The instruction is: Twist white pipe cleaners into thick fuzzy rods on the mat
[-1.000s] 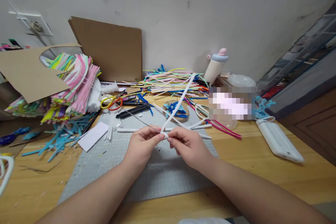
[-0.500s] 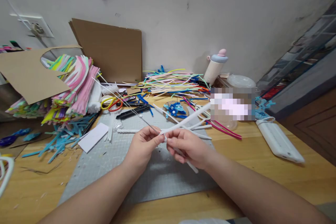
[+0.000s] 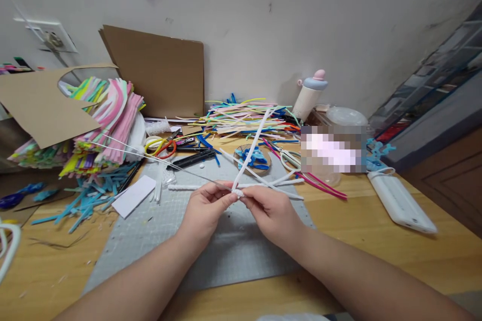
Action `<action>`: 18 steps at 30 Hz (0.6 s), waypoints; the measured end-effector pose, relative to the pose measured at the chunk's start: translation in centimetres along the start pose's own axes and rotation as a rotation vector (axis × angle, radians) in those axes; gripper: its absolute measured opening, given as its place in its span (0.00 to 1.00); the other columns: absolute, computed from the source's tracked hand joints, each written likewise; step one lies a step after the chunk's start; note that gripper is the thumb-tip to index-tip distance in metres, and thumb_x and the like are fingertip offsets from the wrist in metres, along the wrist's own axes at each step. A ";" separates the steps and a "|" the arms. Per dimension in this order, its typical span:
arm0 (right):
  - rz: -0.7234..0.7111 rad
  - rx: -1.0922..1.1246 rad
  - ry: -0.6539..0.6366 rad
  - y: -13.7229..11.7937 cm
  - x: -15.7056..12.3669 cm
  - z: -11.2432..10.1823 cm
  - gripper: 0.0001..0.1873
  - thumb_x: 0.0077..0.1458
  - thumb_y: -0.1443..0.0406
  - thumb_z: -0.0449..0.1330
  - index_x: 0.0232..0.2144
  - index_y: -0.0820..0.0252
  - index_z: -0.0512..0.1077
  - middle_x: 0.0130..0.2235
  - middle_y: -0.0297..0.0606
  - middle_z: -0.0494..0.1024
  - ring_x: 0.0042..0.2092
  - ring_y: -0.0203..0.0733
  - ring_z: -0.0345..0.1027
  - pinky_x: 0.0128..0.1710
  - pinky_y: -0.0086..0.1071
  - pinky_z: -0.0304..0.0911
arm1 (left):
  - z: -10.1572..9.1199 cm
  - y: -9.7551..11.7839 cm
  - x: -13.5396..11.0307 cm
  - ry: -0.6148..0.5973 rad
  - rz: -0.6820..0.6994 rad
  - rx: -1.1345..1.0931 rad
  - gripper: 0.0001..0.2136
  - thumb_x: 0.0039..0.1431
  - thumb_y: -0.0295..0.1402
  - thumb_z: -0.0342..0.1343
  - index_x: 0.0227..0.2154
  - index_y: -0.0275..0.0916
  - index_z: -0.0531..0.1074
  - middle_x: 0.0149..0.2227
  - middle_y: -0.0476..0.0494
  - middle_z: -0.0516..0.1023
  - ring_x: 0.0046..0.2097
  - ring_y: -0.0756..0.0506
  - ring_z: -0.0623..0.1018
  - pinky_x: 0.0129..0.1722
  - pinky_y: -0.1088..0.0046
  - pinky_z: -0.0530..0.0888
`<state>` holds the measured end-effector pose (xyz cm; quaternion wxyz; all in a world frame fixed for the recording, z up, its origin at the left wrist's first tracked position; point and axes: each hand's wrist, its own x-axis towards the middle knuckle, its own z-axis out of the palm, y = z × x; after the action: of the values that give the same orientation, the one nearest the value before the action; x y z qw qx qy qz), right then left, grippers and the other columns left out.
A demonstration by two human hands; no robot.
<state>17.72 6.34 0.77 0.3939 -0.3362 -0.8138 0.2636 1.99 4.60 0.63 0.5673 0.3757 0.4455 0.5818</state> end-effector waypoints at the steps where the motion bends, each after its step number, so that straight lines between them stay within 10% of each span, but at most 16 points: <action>1: 0.043 0.026 -0.015 -0.1 0.1 0.0 0.07 0.58 0.67 0.53 0.34 0.58 0.71 0.30 0.35 0.74 0.31 0.34 0.67 0.32 0.27 0.60 | 0.0 0.0 0.0 -0.001 -0.006 0.000 0.10 0.40 0.29 0.66 0.29 0.36 0.76 0.30 0.47 0.79 0.33 0.50 0.76 0.37 0.74 0.72; 13: 0.780 1.077 -0.590 0.2 1.3 -0.9 0.15 0.49 0.56 0.59 0.30 0.63 0.66 0.18 0.26 0.66 0.12 0.25 0.52 0.10 0.20 0.46 | -0.1 0.4 -0.1 -0.184 0.044 -0.072 0.04 0.44 0.28 0.63 0.23 0.36 0.72 0.25 0.52 0.73 0.25 0.52 0.72 0.28 0.75 0.69; 18: 0.521 0.565 -0.239 -0.3 0.8 -0.1 0.15 0.52 0.57 0.57 0.38 0.60 0.66 0.27 0.32 0.70 0.20 0.30 0.61 0.17 0.23 0.54 | -0.3 0.1 0.1 -0.021 0.007 -0.063 0.08 0.43 0.30 0.64 0.23 0.36 0.69 0.22 0.53 0.72 0.26 0.52 0.73 0.30 0.76 0.70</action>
<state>17.34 6.80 1.37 0.2935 -0.3766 -0.6369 0.6053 1.67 4.63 0.64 0.5814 0.3653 0.4198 0.5936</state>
